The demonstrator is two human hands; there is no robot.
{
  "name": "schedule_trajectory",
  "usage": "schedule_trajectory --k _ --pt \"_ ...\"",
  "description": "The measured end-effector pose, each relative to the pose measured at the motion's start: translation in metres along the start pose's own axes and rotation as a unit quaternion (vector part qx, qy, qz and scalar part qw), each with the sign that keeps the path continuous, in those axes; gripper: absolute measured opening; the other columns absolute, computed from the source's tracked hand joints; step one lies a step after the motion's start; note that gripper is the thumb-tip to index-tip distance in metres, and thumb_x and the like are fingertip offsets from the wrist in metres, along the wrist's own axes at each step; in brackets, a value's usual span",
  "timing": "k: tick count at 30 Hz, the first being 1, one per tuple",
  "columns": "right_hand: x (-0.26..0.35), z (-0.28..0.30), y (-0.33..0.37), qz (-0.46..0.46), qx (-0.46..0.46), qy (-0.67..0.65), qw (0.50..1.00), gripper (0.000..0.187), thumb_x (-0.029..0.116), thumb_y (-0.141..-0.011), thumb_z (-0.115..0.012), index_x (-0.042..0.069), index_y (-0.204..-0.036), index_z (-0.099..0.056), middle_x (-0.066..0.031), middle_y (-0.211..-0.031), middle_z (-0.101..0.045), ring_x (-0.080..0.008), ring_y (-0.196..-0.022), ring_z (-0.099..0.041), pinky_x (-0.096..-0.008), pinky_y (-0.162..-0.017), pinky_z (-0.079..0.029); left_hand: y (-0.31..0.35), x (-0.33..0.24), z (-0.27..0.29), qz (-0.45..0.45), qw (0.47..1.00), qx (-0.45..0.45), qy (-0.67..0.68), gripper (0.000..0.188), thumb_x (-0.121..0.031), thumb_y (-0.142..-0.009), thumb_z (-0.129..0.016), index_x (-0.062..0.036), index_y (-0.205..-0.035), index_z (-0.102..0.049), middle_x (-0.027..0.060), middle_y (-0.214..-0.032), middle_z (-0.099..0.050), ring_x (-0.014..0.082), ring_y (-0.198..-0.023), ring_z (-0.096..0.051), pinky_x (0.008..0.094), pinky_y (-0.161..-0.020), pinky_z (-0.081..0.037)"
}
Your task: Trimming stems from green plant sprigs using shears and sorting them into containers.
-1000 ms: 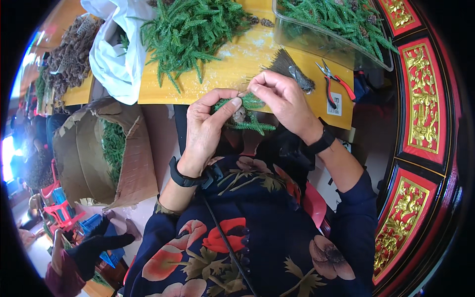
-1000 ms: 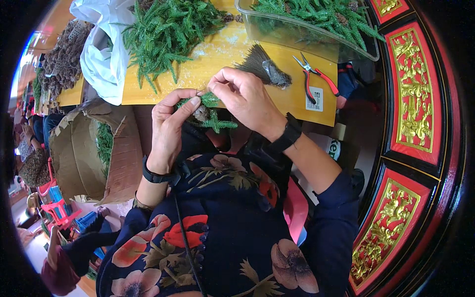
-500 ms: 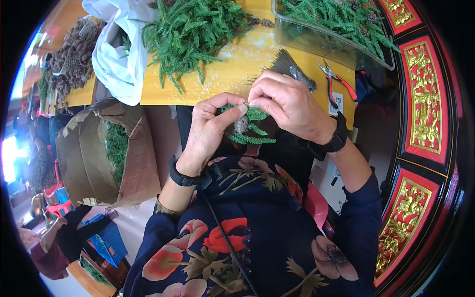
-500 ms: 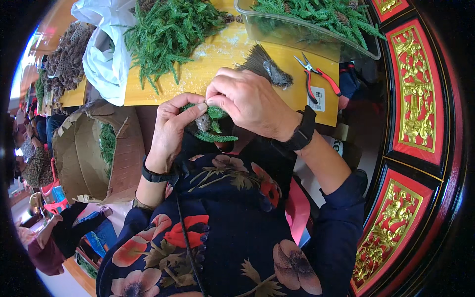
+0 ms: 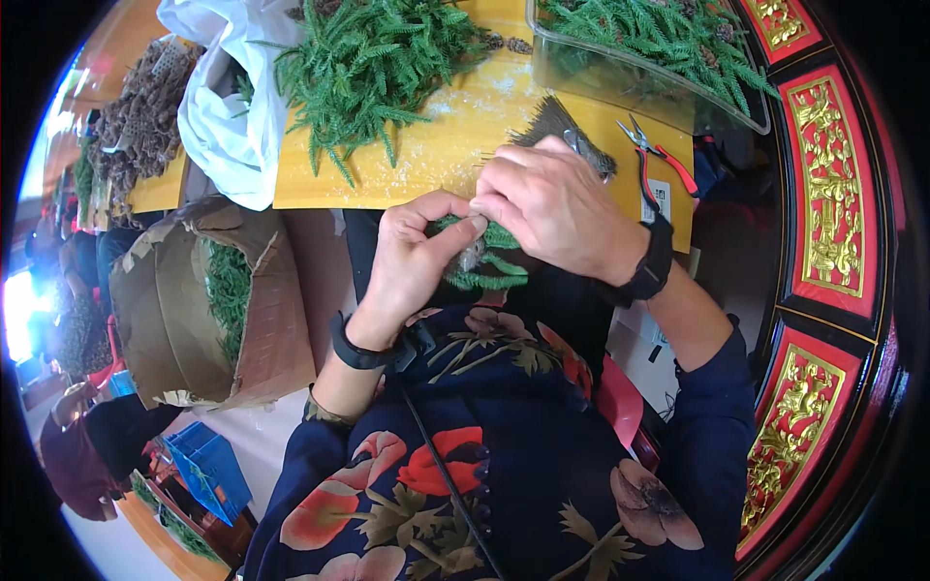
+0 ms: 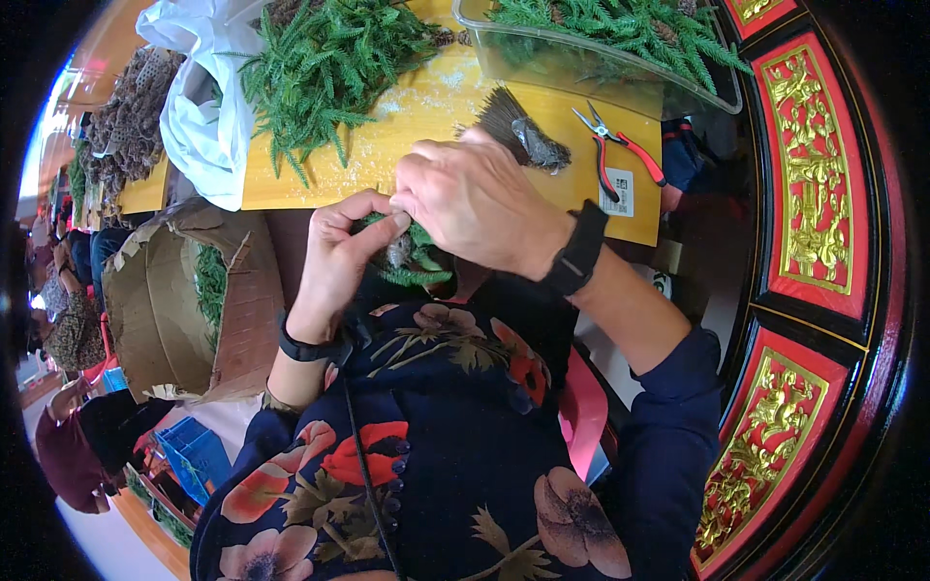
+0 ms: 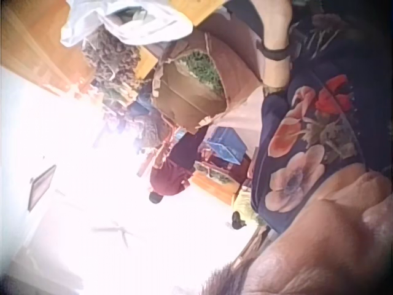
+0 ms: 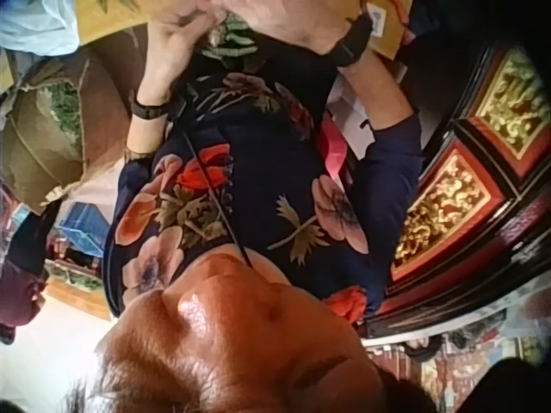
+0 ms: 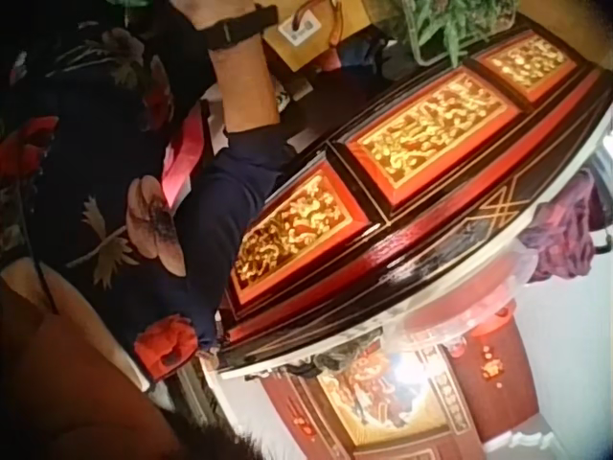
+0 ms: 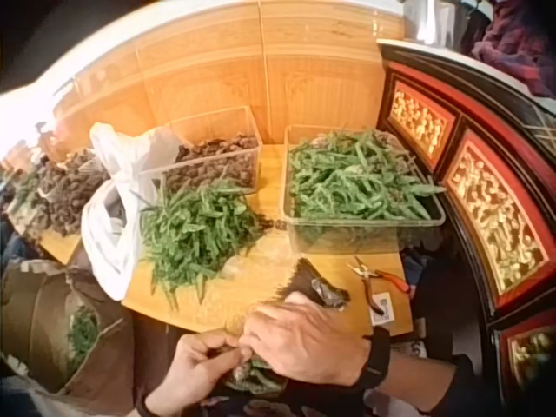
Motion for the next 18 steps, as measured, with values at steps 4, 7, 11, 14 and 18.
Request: schedule_trajectory --k 4,7,11,14,18 --pt "-0.030 -0.001 0.006 -0.148 -0.009 -0.031 0.988 0.006 0.011 -0.083 -0.065 0.006 -0.086 -0.066 -0.0067 -0.081 -0.060 -0.0245 -0.069 -0.059 -0.0363 -0.062 -0.045 0.001 -0.004 -0.001 -0.006 1.000 -0.012 0.005 0.008 -0.002 -0.084 -0.065 0.0012 -0.091 -0.069 -0.0019 -0.077 -0.065 0.0039 -0.070 -0.055 0.0193 -0.065 -0.043" --pt "-0.036 0.012 0.004 -0.151 -0.047 -0.079 0.984 0.008 0.010 -0.082 -0.066 0.006 -0.089 -0.067 -0.0071 -0.081 -0.060 -0.0248 -0.067 -0.059 -0.0379 -0.060 -0.045 0.000 0.000 -0.001 0.024 0.997 0.000 0.075 0.008 -0.002 -0.084 -0.066 0.0004 -0.091 -0.070 -0.0022 -0.078 -0.066 0.0034 -0.069 -0.055 0.0193 -0.065 -0.043" --pt "-0.019 0.017 0.002 -0.066 -0.041 -0.166 0.983 0.011 0.009 -0.080 -0.069 0.009 -0.091 -0.070 -0.0051 -0.084 -0.062 -0.0218 -0.070 -0.059 -0.0351 -0.063 -0.044 -0.001 0.010 -0.004 0.070 0.982 0.035 0.172 0.008 -0.003 -0.084 -0.066 -0.0019 -0.091 -0.070 -0.0027 -0.079 -0.066 0.0021 -0.068 -0.053 0.0182 -0.062 -0.040" --pt "0.002 0.018 0.002 0.073 -0.034 -0.092 0.992 0.017 0.008 -0.076 -0.071 0.013 -0.093 -0.071 -0.0028 -0.088 -0.062 -0.0195 -0.076 -0.060 -0.0321 -0.069 -0.043 0.001 0.015 -0.005 0.105 0.968 0.059 0.221 0.008 -0.003 -0.084 -0.066 -0.0036 -0.091 -0.070 -0.0028 -0.080 -0.066 0.0012 -0.067 -0.052 0.0174 -0.061 -0.037" --pt "0.005 0.016 0.003 0.107 0.008 -0.058 0.993 0.013 0.011 -0.076 -0.071 0.015 -0.089 -0.070 -0.0011 -0.090 -0.063 -0.0184 -0.082 -0.060 -0.0305 -0.073 -0.041 0.004 0.014 -0.015 0.136 0.955 0.131 0.229 0.010 0.001 -0.084 -0.062 0.0009 -0.092 -0.068 0.0024 -0.086 -0.068 0.0070 -0.072 -0.058 0.0197 -0.067 -0.043"
Point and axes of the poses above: each hand's wrist, its own y-axis away from the middle knuckle, its own z-axis out of the back of the hand, x = y × z, the point moved 10 cm from there along -y, towards the middle knuckle
